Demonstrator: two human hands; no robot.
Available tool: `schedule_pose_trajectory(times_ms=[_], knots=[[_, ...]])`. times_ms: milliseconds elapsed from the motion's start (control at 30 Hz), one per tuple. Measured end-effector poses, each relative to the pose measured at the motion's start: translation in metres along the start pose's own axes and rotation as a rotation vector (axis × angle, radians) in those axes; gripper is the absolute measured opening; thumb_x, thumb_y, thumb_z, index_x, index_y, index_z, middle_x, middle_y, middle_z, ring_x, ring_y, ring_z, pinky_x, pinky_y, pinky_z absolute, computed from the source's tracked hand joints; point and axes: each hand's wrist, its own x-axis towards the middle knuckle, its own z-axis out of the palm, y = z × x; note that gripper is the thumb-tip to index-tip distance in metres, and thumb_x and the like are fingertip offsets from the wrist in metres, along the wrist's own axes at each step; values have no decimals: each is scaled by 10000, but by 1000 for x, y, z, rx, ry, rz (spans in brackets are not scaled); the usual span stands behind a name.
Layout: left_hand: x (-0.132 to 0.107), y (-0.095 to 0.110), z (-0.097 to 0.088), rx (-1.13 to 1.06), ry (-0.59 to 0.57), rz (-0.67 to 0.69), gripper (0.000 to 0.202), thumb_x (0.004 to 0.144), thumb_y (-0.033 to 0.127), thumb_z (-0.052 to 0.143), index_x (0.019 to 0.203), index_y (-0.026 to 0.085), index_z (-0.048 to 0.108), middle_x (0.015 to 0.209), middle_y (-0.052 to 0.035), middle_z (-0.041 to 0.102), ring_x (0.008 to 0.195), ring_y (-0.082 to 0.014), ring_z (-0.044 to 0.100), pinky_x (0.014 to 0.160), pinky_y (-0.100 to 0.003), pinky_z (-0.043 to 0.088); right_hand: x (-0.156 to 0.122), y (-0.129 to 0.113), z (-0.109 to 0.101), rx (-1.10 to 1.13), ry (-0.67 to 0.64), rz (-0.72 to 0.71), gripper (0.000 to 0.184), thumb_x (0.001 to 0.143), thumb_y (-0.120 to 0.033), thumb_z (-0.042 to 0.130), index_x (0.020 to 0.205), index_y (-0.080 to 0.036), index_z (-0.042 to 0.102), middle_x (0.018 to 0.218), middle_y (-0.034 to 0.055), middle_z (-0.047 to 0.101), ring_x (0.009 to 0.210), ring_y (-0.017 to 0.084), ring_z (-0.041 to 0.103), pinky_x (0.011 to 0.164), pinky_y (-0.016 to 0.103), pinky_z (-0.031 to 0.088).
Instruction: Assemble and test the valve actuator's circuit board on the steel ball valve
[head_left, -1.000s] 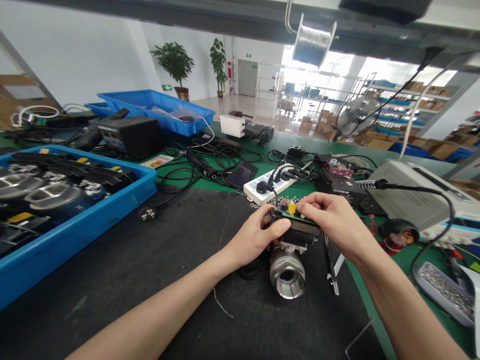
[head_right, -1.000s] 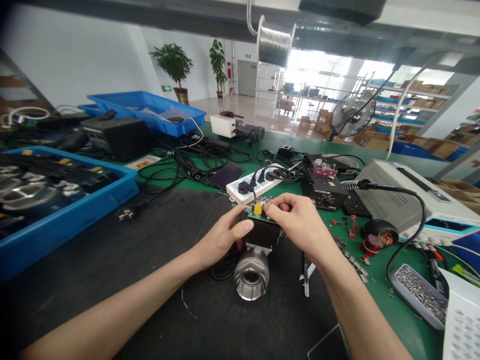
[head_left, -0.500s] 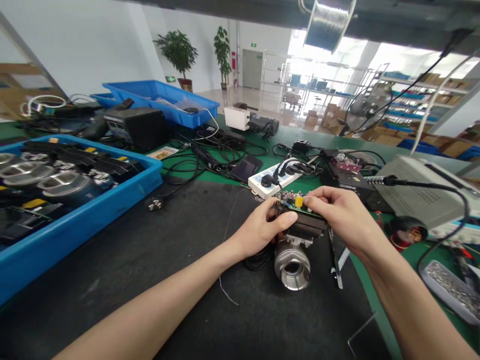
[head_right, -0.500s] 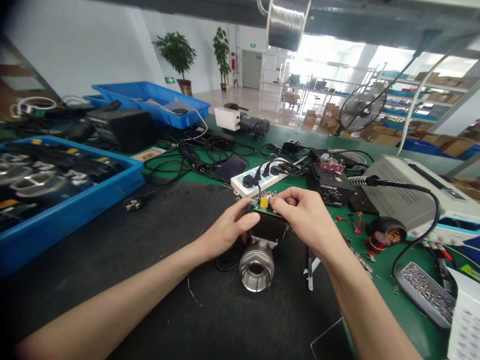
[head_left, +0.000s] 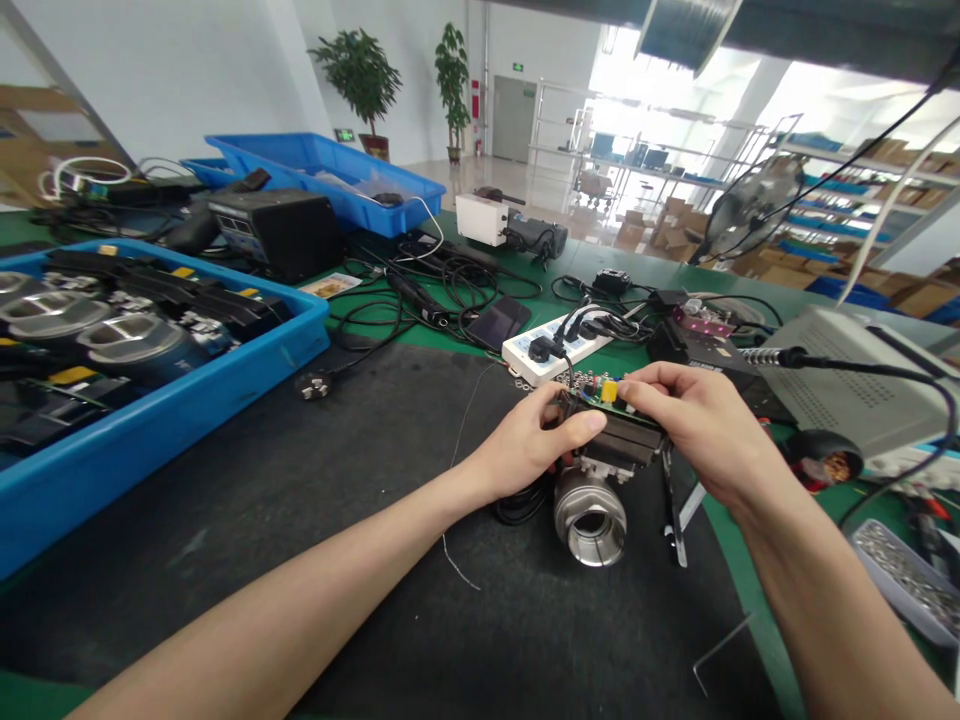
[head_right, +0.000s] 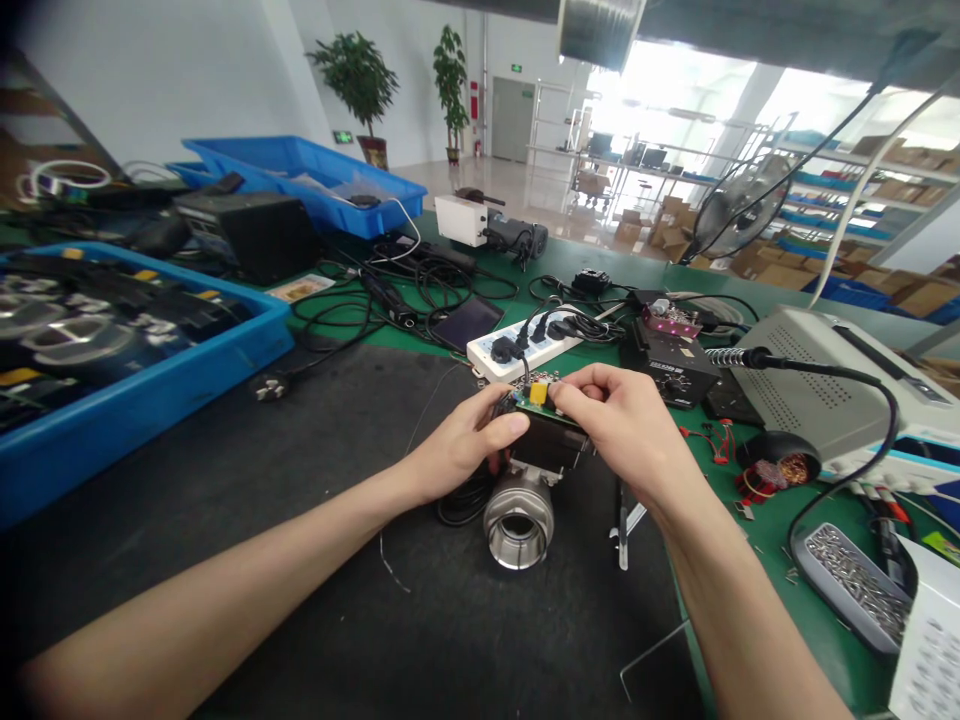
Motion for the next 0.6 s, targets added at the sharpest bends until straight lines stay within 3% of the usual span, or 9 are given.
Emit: schedule_pose_trajectory(times_ms=[167, 600], knots=[[0, -1, -1, -9, 1, 14, 474, 919, 561, 717, 1183, 194, 574, 868, 6, 634, 695, -142, 593, 639, -244, 469, 0, 2, 1, 4, 13, 10, 264, 819, -431, 777, 849, -170, 750, 722, 18, 654, 600, 140, 522, 511, 253, 341], [-1, 0, 0, -8, 26, 14, 498, 890, 603, 745, 1116, 187, 592, 848, 3, 624, 732, -155, 601, 625, -246, 437, 1, 9, -1, 22, 13, -7, 301, 824, -471, 823, 901, -184, 775, 815, 32, 706, 652, 155, 579, 552, 247, 431]])
